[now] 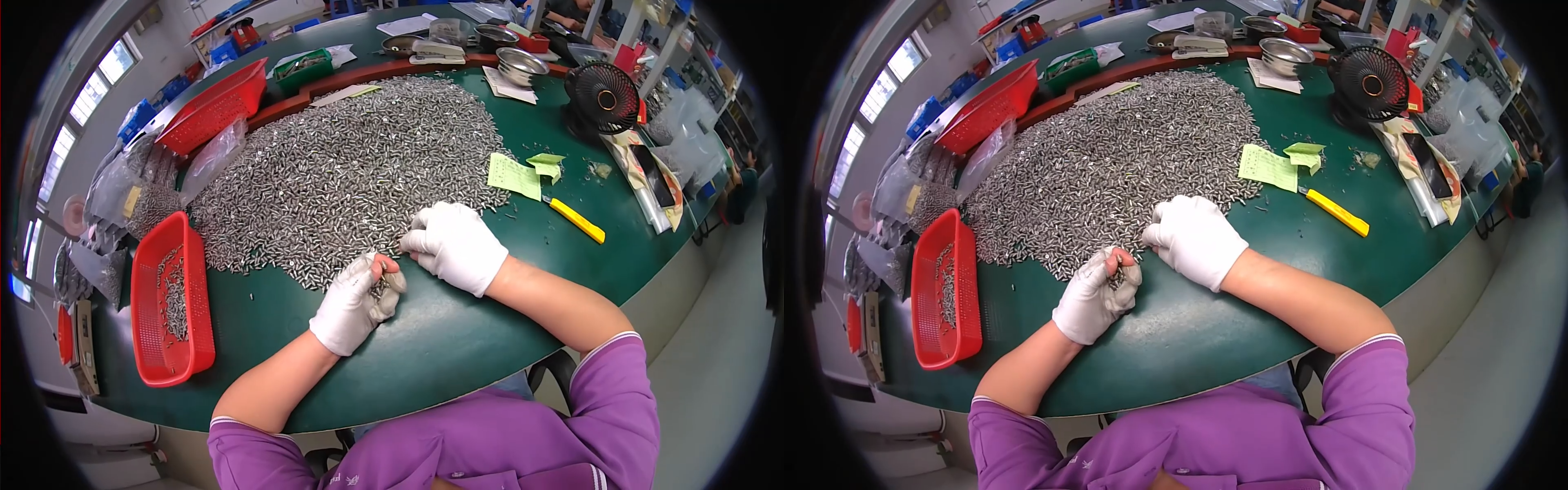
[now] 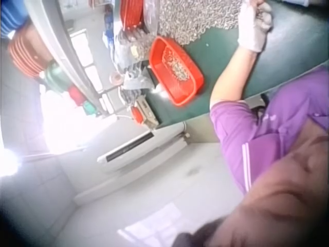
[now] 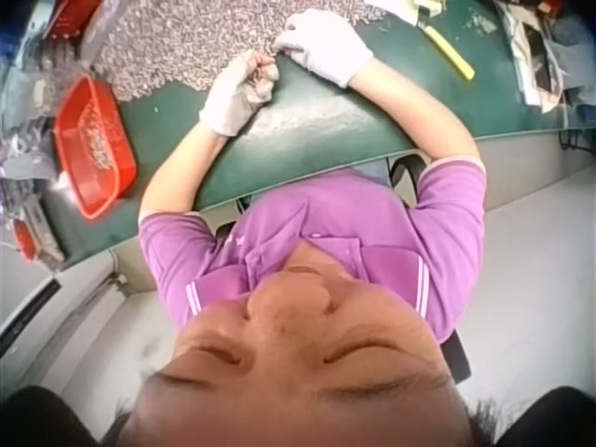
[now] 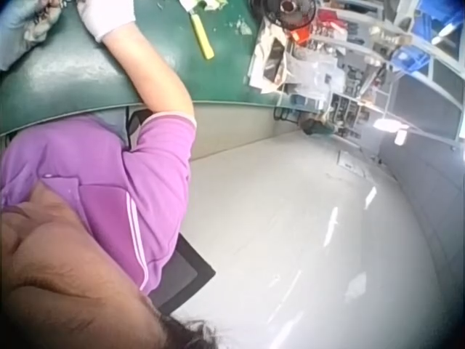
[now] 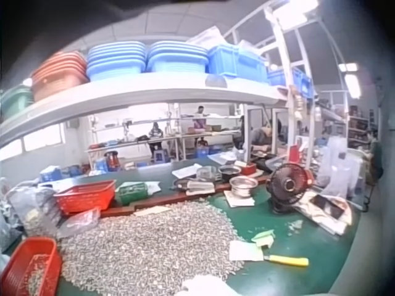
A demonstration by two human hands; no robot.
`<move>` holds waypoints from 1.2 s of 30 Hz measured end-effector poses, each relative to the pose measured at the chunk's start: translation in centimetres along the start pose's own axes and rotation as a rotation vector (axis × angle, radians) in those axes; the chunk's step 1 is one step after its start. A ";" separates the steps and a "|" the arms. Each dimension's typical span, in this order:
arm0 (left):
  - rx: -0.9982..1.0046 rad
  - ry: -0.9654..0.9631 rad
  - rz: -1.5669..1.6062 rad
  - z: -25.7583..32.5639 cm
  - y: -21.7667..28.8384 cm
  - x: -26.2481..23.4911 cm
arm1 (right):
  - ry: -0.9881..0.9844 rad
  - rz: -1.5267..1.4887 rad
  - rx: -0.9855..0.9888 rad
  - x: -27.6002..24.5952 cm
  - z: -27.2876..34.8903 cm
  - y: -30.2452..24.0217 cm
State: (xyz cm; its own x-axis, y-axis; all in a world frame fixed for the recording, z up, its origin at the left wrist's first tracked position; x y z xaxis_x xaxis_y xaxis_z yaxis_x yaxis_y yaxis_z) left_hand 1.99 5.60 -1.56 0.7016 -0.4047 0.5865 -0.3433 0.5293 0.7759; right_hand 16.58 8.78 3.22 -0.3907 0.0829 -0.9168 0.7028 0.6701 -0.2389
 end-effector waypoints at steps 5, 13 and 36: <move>0.016 0.009 -0.016 -0.1 -0.2 -0.3 | -0.006 -0.041 0.057 -0.4 -0.1 0.7; 0.049 -0.005 0.077 0.0 -0.1 -0.1 | -0.017 0.053 0.070 -0.1 -0.4 0.4; -0.031 -0.081 0.028 -0.4 -0.6 0.1 | 0.070 -0.319 -0.111 -1.6 -0.4 -1.2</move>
State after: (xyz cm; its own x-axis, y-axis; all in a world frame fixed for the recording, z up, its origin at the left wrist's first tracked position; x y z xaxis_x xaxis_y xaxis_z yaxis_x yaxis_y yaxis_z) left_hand 2.56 5.53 -2.09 0.6386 -0.4478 0.6259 -0.3419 0.5635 0.7520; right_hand 16.14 8.13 5.08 -0.6225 -0.0959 -0.7767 0.4712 0.7466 -0.4698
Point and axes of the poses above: each hand's wrist, its own z-axis away from the middle knuckle, its own x-axis out of the palm, y = z × x, the point moved 6 cm from there along -z, towards the middle knuckle, and after that the axes turned 5 degrees about -y, right-handed, at the moved point
